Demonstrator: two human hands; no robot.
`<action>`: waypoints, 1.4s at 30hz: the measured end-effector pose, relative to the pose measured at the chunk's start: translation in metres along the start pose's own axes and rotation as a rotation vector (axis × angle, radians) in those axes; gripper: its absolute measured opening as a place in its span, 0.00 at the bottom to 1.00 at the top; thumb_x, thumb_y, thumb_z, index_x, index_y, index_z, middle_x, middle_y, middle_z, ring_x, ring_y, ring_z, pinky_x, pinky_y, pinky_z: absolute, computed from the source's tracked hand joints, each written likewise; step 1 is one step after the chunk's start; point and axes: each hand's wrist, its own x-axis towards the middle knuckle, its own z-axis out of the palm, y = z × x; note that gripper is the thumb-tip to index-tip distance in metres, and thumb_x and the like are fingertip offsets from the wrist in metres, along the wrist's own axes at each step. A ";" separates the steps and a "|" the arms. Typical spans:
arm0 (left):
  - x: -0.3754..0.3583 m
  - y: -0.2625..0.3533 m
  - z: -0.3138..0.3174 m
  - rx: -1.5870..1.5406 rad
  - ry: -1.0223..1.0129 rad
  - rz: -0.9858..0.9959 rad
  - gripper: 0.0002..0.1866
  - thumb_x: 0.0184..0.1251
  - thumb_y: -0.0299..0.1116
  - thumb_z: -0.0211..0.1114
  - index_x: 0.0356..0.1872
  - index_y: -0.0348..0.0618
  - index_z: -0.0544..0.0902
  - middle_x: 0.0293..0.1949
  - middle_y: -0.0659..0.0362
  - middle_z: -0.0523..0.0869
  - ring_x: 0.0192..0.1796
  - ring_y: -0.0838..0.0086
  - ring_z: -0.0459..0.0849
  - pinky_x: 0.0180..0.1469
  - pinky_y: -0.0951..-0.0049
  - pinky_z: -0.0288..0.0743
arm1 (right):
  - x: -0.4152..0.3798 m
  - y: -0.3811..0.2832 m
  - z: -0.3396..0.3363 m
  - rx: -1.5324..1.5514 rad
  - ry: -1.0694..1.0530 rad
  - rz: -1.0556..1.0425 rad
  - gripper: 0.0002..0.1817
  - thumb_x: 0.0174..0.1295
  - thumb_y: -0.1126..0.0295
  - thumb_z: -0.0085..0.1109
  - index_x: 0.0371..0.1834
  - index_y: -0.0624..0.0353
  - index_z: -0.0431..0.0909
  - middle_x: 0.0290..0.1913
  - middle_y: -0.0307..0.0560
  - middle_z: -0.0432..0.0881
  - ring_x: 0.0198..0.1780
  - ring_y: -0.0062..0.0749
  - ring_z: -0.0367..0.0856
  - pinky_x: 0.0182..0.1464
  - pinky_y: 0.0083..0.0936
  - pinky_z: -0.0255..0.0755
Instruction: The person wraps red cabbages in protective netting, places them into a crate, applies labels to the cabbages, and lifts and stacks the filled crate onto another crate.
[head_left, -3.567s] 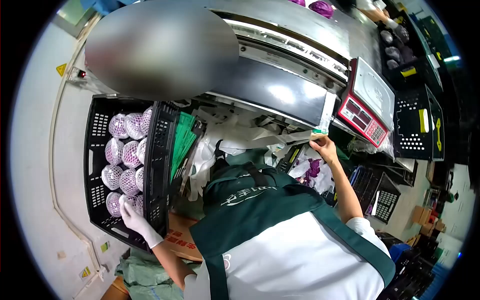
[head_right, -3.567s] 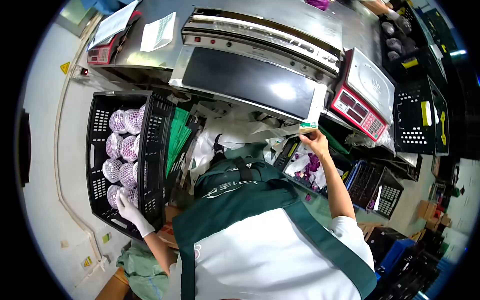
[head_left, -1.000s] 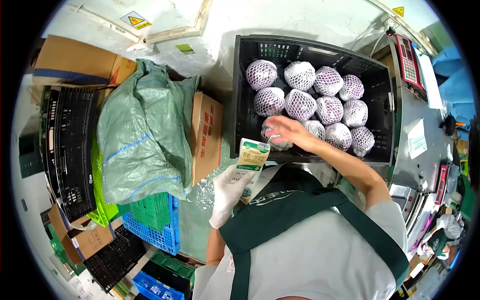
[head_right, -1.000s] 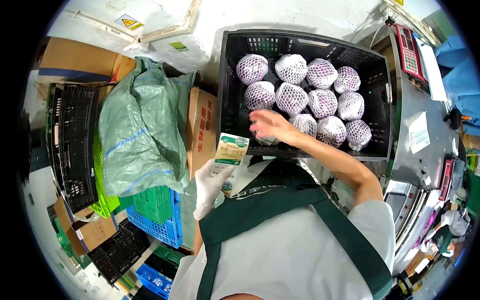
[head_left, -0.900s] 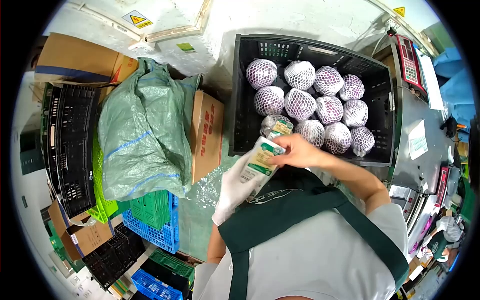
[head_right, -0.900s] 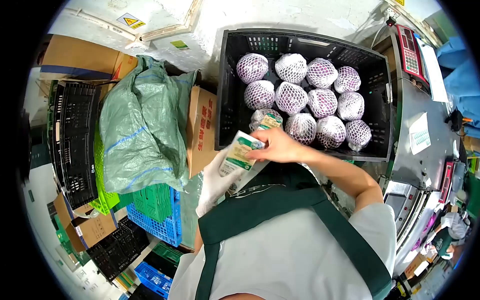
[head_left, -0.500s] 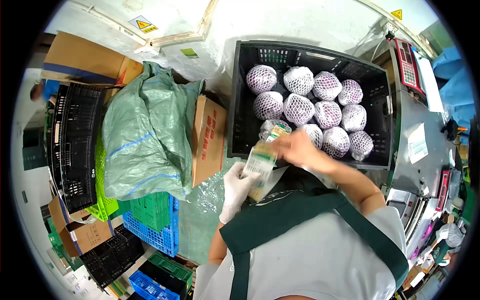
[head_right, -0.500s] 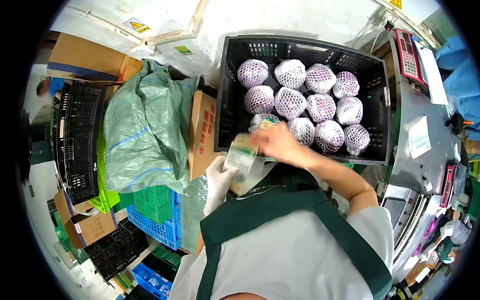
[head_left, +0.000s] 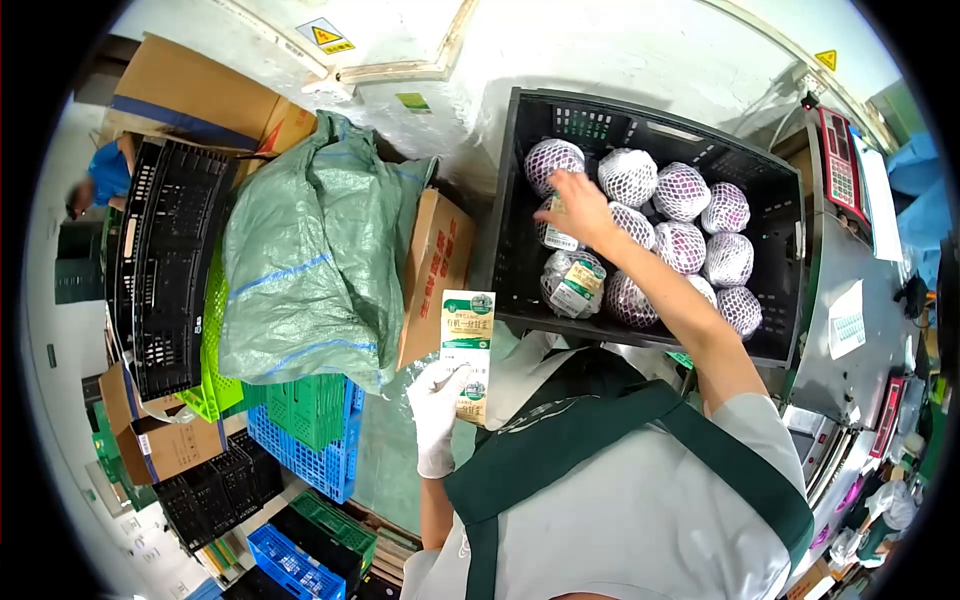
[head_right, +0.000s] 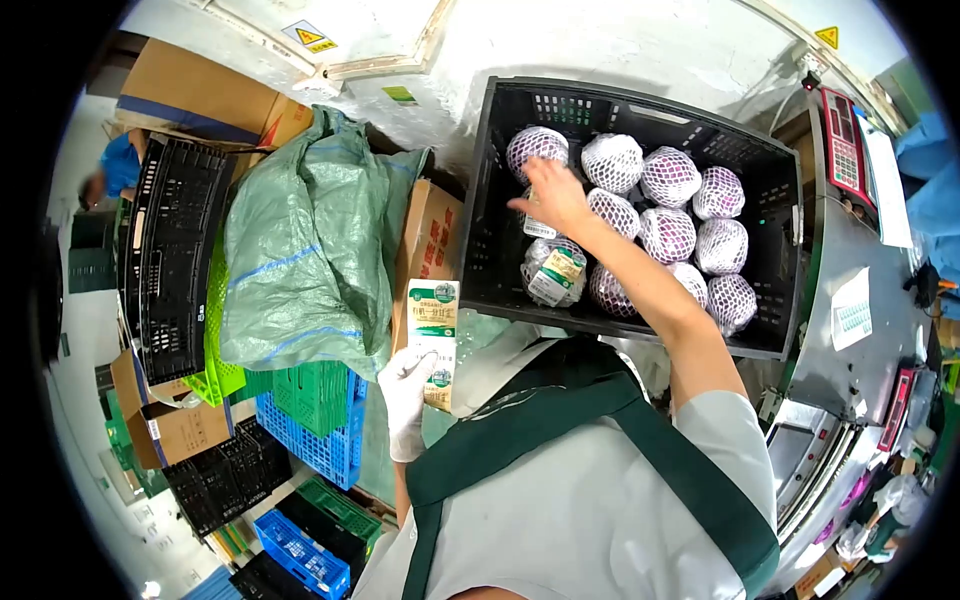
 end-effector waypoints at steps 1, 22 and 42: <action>0.000 -0.001 0.001 0.021 -0.007 0.013 0.10 0.55 0.20 0.64 0.40 0.30 0.80 0.36 0.56 0.84 0.36 0.78 0.81 0.41 0.78 0.75 | -0.009 0.006 0.011 -0.032 -0.063 -0.122 0.34 0.45 0.50 0.65 0.51 0.63 0.71 0.57 0.54 0.69 0.58 0.47 0.66 0.58 0.38 0.63; 0.041 0.013 0.064 0.141 -0.192 0.156 0.12 0.55 0.20 0.63 0.42 0.36 0.81 0.36 0.58 0.84 0.38 0.82 0.81 0.42 0.82 0.74 | -0.072 -0.145 -0.111 0.662 -0.372 0.189 0.08 0.56 0.71 0.60 0.34 0.64 0.79 0.23 0.42 0.81 0.23 0.18 0.80 0.25 0.16 0.73; 0.059 -0.002 0.064 -0.025 0.124 0.152 0.05 0.56 0.26 0.67 0.26 0.36 0.81 0.20 0.68 0.78 0.24 0.90 0.70 0.26 0.87 0.65 | -0.035 -0.140 -0.090 0.699 -0.422 0.257 0.08 0.55 0.70 0.62 0.33 0.64 0.79 0.22 0.44 0.80 0.24 0.19 0.79 0.28 0.17 0.72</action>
